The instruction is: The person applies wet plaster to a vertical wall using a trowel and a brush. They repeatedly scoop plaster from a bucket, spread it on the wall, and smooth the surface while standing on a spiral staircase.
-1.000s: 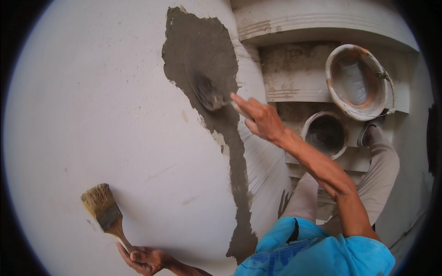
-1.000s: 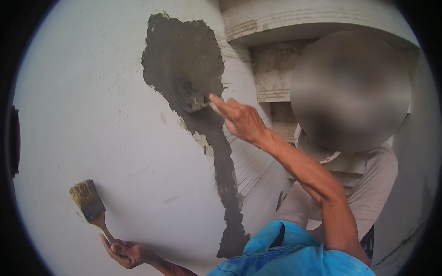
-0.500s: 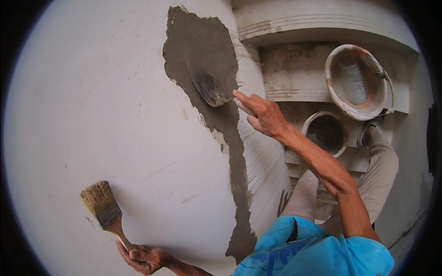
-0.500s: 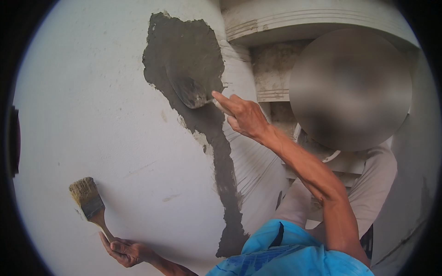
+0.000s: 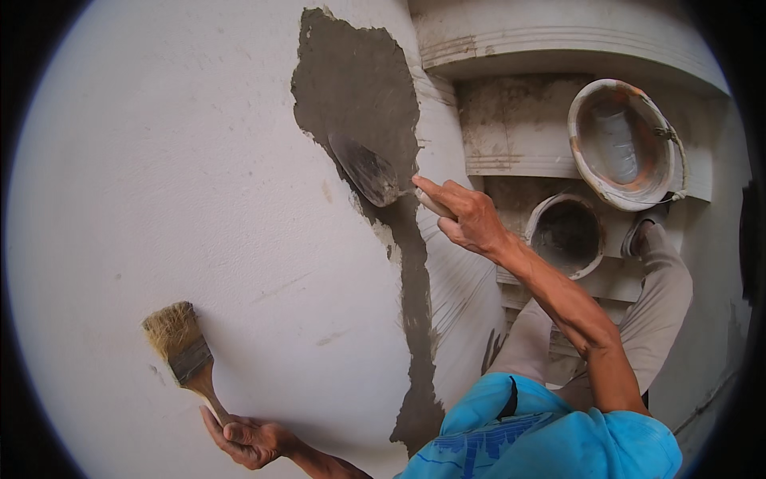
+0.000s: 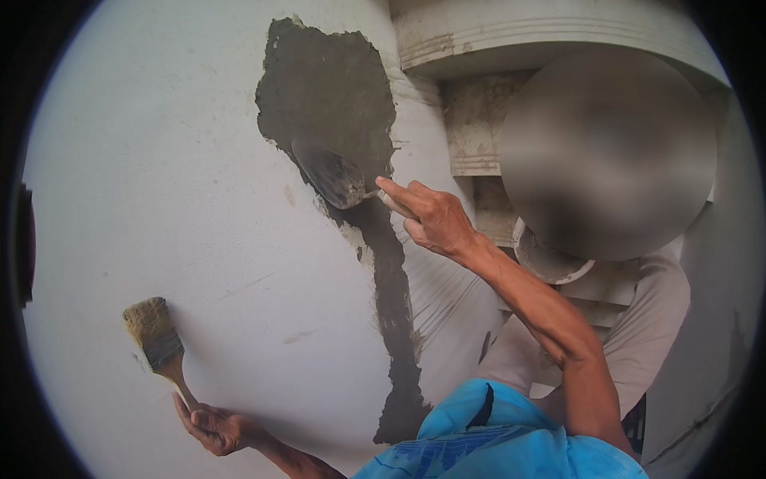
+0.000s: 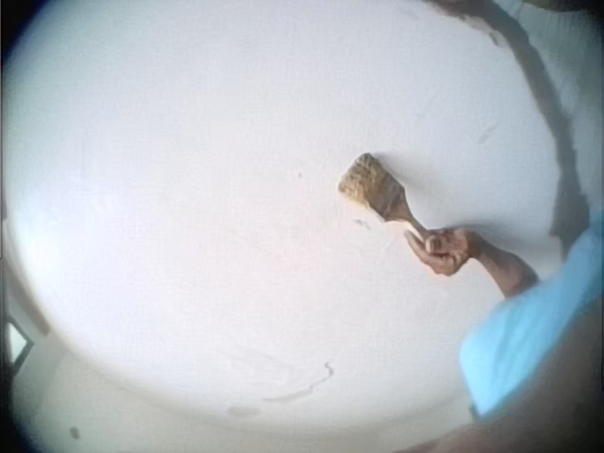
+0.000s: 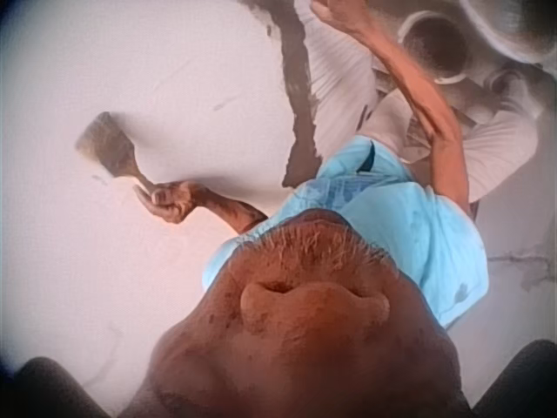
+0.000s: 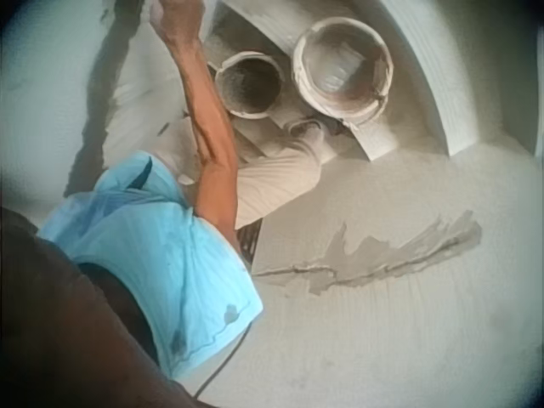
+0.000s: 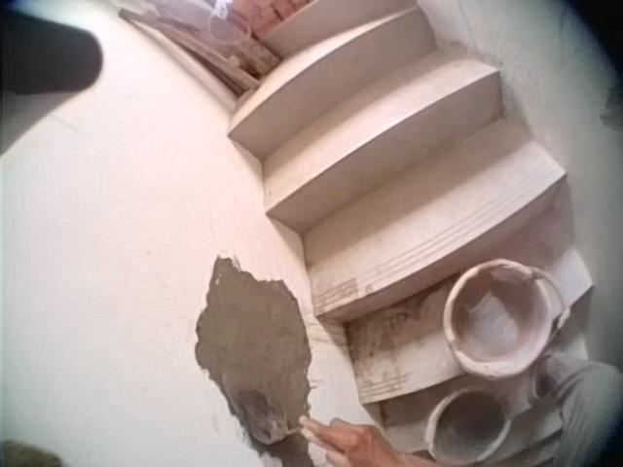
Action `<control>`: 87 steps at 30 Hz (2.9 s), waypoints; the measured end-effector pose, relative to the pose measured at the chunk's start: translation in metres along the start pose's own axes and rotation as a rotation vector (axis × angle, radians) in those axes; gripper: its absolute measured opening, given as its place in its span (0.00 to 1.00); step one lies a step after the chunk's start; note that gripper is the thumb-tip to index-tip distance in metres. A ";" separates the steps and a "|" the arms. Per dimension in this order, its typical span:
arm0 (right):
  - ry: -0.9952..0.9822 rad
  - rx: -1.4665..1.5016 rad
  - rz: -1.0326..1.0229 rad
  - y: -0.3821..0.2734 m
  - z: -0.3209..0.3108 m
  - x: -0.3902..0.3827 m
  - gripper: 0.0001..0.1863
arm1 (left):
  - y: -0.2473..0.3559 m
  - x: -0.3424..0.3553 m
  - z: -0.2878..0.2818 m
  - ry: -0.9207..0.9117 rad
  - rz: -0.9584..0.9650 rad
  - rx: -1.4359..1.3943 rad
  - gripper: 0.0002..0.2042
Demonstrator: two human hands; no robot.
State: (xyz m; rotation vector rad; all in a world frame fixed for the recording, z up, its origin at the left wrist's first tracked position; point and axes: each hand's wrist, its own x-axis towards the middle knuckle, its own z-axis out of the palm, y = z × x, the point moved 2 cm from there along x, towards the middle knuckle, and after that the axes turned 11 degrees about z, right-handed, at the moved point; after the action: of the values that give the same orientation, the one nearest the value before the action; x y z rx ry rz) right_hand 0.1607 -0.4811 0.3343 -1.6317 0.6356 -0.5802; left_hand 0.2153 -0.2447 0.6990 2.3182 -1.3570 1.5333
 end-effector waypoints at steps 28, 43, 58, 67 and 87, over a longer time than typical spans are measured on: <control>0.020 -0.068 -0.026 -0.018 -0.005 0.009 0.42 | 0.000 0.000 0.000 -0.011 -0.031 -0.058 0.24; 0.149 0.017 0.091 0.049 0.019 0.029 0.40 | 0.008 0.003 0.008 0.053 -0.002 -0.013 0.24; 0.131 -0.011 0.063 0.023 0.013 0.025 0.42 | -0.005 -0.001 0.005 0.015 0.023 -0.058 0.36; 0.229 0.142 0.012 0.019 0.003 0.014 0.40 | 0.007 0.011 0.005 0.069 0.123 -0.010 0.23; 0.250 0.008 0.056 0.024 0.014 0.059 0.41 | -0.003 -0.001 0.005 0.036 0.019 -0.008 0.25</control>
State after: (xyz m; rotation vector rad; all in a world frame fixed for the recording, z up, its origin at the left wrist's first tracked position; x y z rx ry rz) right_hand 0.2113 -0.5150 0.3101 -1.5415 0.8576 -0.7514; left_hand 0.2214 -0.2445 0.6967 2.2680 -1.3787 1.5637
